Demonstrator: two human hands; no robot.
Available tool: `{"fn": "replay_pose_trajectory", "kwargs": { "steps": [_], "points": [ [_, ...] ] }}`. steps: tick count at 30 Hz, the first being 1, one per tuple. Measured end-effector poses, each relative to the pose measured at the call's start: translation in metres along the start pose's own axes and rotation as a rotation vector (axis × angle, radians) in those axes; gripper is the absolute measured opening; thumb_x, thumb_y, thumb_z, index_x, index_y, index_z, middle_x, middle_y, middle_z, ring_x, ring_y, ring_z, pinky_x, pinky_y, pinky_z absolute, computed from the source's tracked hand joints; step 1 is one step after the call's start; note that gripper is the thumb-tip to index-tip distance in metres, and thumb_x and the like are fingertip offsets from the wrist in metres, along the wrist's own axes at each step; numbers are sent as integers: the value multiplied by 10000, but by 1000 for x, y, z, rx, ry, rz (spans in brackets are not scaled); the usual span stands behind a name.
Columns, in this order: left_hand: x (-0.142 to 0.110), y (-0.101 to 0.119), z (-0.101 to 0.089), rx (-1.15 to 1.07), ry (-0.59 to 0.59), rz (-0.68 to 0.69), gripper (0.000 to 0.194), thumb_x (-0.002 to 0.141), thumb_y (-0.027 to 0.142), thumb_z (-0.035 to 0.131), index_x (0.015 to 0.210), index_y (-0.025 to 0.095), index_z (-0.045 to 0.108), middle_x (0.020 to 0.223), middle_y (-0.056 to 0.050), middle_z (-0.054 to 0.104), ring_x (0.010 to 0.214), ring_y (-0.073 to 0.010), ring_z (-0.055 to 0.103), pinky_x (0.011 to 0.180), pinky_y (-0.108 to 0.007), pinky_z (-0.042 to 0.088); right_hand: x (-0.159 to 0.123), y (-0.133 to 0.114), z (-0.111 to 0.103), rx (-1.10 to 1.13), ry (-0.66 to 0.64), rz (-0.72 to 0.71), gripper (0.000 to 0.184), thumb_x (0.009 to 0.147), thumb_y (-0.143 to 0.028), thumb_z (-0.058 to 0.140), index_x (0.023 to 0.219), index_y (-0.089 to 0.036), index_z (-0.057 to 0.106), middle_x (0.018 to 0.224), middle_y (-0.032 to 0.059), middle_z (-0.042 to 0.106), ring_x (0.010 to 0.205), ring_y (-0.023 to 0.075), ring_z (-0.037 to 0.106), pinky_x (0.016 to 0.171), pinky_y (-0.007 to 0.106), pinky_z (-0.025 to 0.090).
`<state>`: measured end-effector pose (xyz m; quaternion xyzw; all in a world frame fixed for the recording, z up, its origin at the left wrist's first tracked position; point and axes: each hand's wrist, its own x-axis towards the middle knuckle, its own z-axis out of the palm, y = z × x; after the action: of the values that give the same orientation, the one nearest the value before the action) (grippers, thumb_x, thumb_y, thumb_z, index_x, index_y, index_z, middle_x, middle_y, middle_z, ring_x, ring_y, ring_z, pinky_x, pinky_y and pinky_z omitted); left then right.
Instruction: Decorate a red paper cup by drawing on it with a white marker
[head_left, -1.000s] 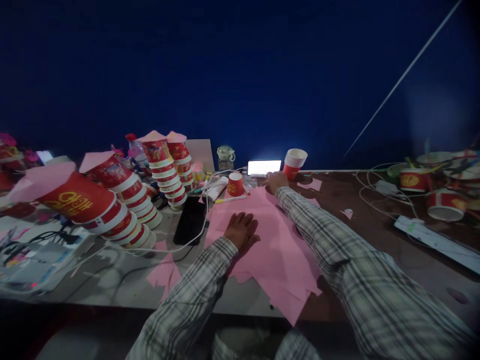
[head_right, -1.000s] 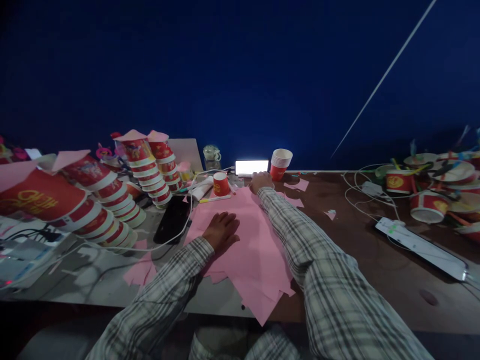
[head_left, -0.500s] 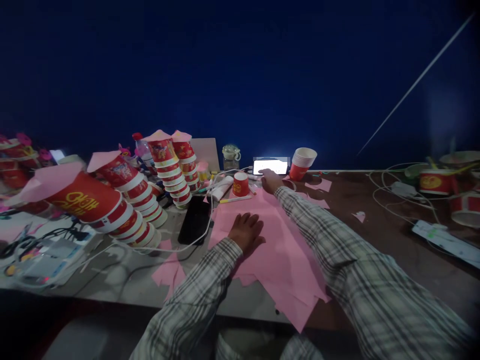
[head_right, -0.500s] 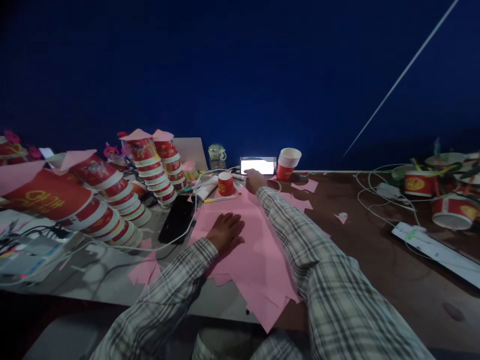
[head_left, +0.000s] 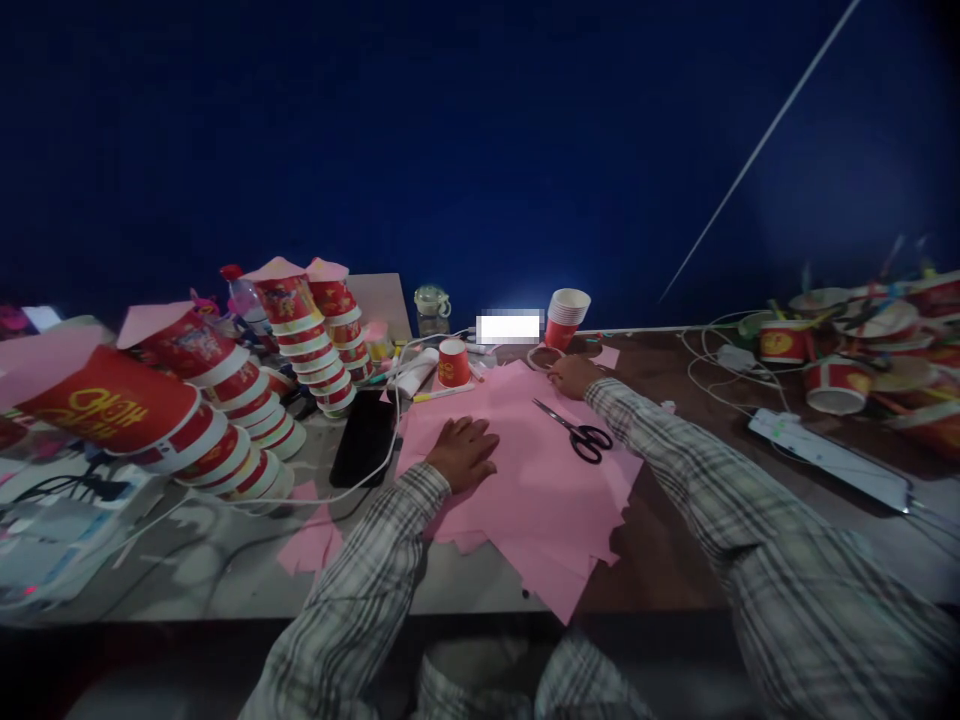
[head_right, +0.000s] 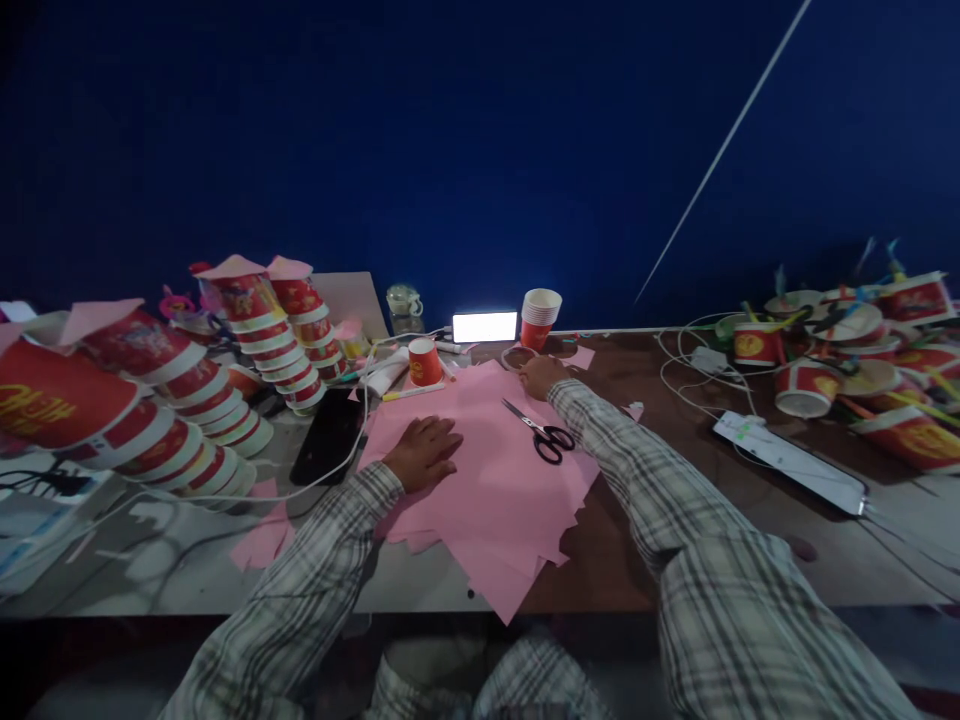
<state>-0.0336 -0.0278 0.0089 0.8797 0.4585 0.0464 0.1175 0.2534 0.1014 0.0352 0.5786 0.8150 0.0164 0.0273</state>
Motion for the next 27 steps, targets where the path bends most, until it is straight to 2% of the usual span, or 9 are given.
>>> {"fn": "replay_pose_trajectory", "kwargs": {
  "steps": [3,6,9,15,18,20,23,27],
  "points": [
    [1,-4,-3,-29,13,38,431,917,349,605,1338,260,621,1543,-103,509,1437,-317,439,1205,-567,327,-4,-1,-7,37,42,123,348,956,-180,452,1147,-130,738,1301,189,690,1236,320,624,1069,482,445],
    [3,-8,-4,-93,79,75,335,905,287,599,1222,235,695,1444,-112,599,1343,-279,535,1184,-496,379,-17,-10,-12,103,41,120,361,975,-223,448,1222,-176,707,1327,131,692,1231,274,629,1067,406,451],
    [6,-10,-4,-143,126,55,256,863,250,634,1091,221,744,1338,-109,662,1236,-271,595,1130,-457,430,-47,-21,-10,157,16,107,381,995,-283,437,1282,-185,667,1306,112,698,1192,241,644,1030,345,471],
    [7,-5,-10,-182,102,0,138,843,261,643,906,197,747,1127,-100,701,1070,-256,615,1008,-415,484,-114,-31,3,188,-76,95,338,908,-314,599,1196,-171,703,1178,150,691,1047,272,681,914,351,509],
    [6,-2,-14,-283,70,-10,163,873,281,599,846,185,727,978,-83,699,951,-215,629,921,-349,506,-127,-27,7,213,-66,88,343,919,-272,575,1230,-180,689,1191,147,664,1072,257,665,928,330,503],
    [7,-1,-15,-351,64,-58,192,895,301,567,891,188,723,941,-65,694,876,-187,631,863,-318,516,-132,-23,10,254,-24,97,369,932,-225,540,1276,-178,664,1229,148,649,1117,244,648,961,321,495],
    [7,-2,-13,-325,134,-182,206,895,301,564,990,188,707,1027,-75,684,946,-198,633,926,-341,515,-139,-18,15,291,14,136,371,918,-207,549,1270,-175,663,1223,147,655,1081,250,656,937,338,504],
    [8,6,-7,-275,180,-258,185,853,287,604,963,168,693,1104,-131,649,1109,-286,598,1048,-478,469,-147,-19,19,254,-29,118,293,925,-274,579,1189,-215,693,1151,116,682,1055,256,659,890,331,496]
  ]
}}
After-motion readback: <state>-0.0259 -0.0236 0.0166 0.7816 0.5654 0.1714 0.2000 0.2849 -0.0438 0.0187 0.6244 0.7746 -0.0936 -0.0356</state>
